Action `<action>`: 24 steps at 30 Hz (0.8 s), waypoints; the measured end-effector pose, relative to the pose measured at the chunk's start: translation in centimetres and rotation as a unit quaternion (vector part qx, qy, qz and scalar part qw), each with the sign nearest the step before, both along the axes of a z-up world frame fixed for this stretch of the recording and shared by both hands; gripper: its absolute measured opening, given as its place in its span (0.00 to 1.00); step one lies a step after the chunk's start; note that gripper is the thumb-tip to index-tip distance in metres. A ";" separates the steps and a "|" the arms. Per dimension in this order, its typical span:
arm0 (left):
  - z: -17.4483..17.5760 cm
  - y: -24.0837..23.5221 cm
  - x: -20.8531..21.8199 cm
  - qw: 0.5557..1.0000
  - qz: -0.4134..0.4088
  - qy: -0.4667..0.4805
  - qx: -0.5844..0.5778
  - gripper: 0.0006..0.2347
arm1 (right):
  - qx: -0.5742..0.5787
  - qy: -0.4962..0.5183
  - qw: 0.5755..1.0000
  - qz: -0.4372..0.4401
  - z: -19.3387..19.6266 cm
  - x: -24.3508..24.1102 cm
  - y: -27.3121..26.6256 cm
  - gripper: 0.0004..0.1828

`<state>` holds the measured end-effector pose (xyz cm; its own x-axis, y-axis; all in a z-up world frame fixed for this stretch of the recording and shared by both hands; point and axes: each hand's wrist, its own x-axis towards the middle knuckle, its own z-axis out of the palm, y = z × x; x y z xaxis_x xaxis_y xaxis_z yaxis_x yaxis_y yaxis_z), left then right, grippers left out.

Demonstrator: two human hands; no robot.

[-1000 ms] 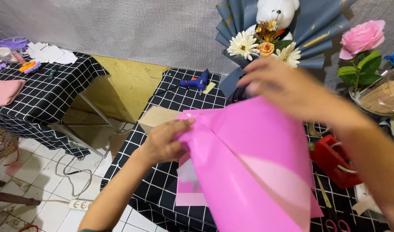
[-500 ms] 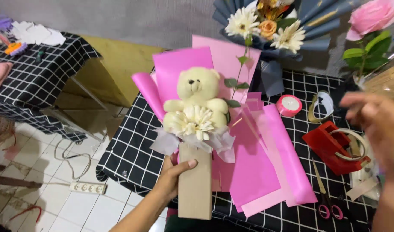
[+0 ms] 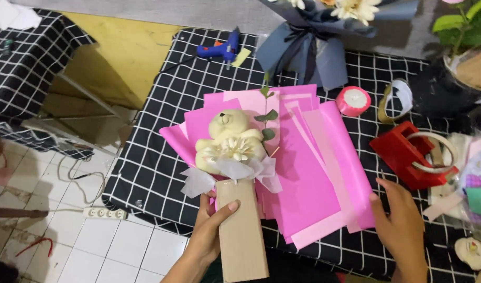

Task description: Layering and folding pink wrapping paper around a teddy bear bouquet on a checkered table.

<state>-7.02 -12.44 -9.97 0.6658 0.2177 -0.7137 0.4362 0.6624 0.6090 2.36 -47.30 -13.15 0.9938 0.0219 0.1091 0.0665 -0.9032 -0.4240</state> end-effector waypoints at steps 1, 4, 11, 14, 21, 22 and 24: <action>-0.3 -0.2 -0.1 1.000 0.011 -0.011 -0.015 0.29 | 0.007 0.024 0.999 -0.022 0.0 0.4 0.1 0.26; -1.0 -0.5 -0.2 0.999 0.026 -0.024 -0.033 0.23 | 0.032 0.088 0.994 -0.056 0.6 1.4 1.1 0.30; -0.7 -0.9 -0.1 0.995 0.069 -0.021 -0.064 0.23 | 0.115 0.248 0.958 -0.086 2.9 3.1 3.0 0.49; -0.8 -1.1 0.0 0.993 0.081 -0.017 -0.086 0.25 | 0.217 0.256 0.941 -0.036 2.7 3.2 2.6 0.47; -1.0 -1.3 -0.3 0.990 0.082 -0.009 -0.116 0.24 | 0.417 0.270 0.860 -0.117 2.1 1.2 8.2 0.53; -1.4 -1.3 -0.5 0.988 0.084 -0.027 -0.127 0.23 | 0.413 0.243 0.875 -0.070 1.6 0.7 9.0 0.55; -2.2 -1.4 -0.8 0.986 0.086 -0.044 -0.139 0.23 | 0.408 0.215 0.887 -0.023 0.3 0.0 10.4 0.58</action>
<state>-7.79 -13.86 -12.17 0.6976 0.1367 -0.7033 0.2576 0.8681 0.4243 2.37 -36.95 -12.84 0.9449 0.0682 -0.3201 -0.2896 -0.2814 -0.9148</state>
